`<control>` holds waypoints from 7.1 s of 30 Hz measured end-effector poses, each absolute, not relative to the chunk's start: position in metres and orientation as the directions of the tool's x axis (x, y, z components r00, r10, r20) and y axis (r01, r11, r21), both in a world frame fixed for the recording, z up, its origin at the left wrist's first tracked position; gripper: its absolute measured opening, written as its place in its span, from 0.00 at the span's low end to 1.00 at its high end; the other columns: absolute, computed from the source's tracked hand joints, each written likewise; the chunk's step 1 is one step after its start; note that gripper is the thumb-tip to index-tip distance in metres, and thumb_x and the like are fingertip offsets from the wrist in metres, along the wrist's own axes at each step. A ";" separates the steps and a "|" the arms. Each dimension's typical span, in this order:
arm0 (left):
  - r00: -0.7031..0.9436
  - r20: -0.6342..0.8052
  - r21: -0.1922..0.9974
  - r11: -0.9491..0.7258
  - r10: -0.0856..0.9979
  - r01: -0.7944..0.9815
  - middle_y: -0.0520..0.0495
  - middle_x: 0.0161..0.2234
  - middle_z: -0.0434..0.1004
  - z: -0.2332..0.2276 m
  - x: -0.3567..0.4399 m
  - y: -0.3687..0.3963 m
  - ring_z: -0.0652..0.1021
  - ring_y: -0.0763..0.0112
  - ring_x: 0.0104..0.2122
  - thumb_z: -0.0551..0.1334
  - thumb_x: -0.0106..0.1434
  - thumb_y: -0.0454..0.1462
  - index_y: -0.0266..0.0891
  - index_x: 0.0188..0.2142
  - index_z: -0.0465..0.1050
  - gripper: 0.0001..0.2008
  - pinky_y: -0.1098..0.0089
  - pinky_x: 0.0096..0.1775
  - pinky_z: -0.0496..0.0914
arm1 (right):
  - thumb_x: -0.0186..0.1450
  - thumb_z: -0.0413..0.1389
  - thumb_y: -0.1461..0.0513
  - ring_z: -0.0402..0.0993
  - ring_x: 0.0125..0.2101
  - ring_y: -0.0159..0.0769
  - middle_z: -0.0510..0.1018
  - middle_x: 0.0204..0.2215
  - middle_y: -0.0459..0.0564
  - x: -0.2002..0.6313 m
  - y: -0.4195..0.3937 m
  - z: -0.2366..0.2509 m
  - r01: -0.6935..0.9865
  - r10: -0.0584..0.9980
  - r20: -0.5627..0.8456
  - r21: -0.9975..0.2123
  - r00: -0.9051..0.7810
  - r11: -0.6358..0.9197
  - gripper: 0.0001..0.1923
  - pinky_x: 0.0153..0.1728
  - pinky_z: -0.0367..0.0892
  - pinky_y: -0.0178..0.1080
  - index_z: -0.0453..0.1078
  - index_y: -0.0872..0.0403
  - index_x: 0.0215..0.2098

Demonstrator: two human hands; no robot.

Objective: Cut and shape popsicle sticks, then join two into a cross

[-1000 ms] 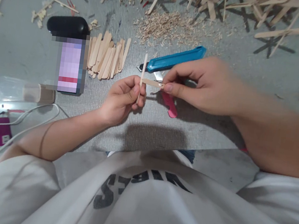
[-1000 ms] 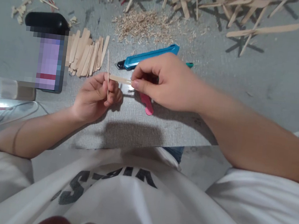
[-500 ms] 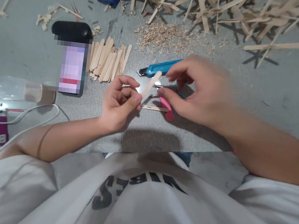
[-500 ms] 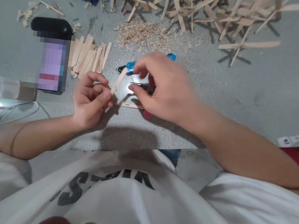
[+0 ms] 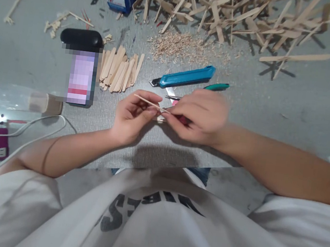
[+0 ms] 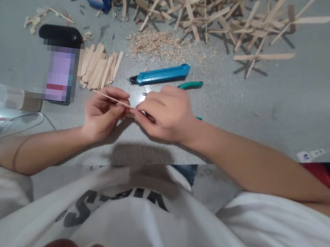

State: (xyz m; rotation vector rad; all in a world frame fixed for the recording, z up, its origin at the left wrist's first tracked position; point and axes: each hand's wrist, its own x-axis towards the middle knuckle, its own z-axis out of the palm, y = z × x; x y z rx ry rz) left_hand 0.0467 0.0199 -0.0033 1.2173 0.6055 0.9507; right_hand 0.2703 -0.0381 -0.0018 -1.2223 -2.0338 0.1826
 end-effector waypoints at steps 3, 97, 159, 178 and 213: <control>0.512 0.233 0.963 -0.124 0.827 -0.238 0.48 0.34 0.86 -0.007 0.045 0.022 0.83 0.69 0.35 0.82 0.70 0.56 0.44 0.36 0.85 0.21 0.66 0.41 0.79 | 0.82 0.59 0.49 0.65 0.25 0.41 0.74 0.23 0.45 0.260 -0.042 0.003 0.684 0.856 0.418 -0.529 -0.305 0.502 0.22 0.36 0.61 0.50 0.74 0.43 0.30; 0.683 -0.062 0.906 0.328 0.728 -0.267 0.53 0.27 0.81 -0.010 0.043 0.035 0.80 0.77 0.22 0.88 0.59 0.58 0.42 0.32 0.71 0.33 0.77 0.22 0.71 | 0.82 0.54 0.31 0.74 0.27 0.39 0.77 0.30 0.46 0.303 -0.015 0.004 0.606 0.788 0.491 -0.514 -0.372 0.607 0.31 0.28 0.60 0.45 0.80 0.46 0.46; 0.650 0.040 0.947 0.180 0.759 -0.268 0.51 0.26 0.82 0.003 0.042 0.029 0.74 0.76 0.21 0.86 0.63 0.57 0.43 0.29 0.83 0.25 0.69 0.24 0.68 | 0.83 0.57 0.32 0.77 0.26 0.39 0.81 0.28 0.44 0.310 -0.011 0.013 0.522 0.801 0.397 -0.612 -0.448 0.595 0.28 0.29 0.65 0.45 0.85 0.41 0.45; 0.677 -0.007 0.939 0.237 0.736 -0.248 0.50 0.25 0.84 0.003 0.040 0.030 0.78 0.76 0.20 0.89 0.60 0.53 0.41 0.29 0.83 0.24 0.74 0.23 0.73 | 0.84 0.58 0.36 0.75 0.27 0.36 0.79 0.29 0.44 0.311 -0.011 0.016 0.505 0.766 0.420 -0.580 -0.487 0.639 0.27 0.30 0.63 0.43 0.82 0.47 0.47; 0.413 0.027 0.991 0.030 0.910 -0.131 0.51 0.29 0.87 -0.006 0.046 0.028 0.82 0.75 0.23 0.87 0.62 0.57 0.41 0.35 0.87 0.24 0.73 0.27 0.81 | 0.82 0.57 0.32 0.84 0.34 0.45 0.89 0.38 0.51 0.344 -0.002 0.013 0.734 0.838 0.339 -0.412 -0.427 0.541 0.29 0.35 0.67 0.49 0.82 0.44 0.53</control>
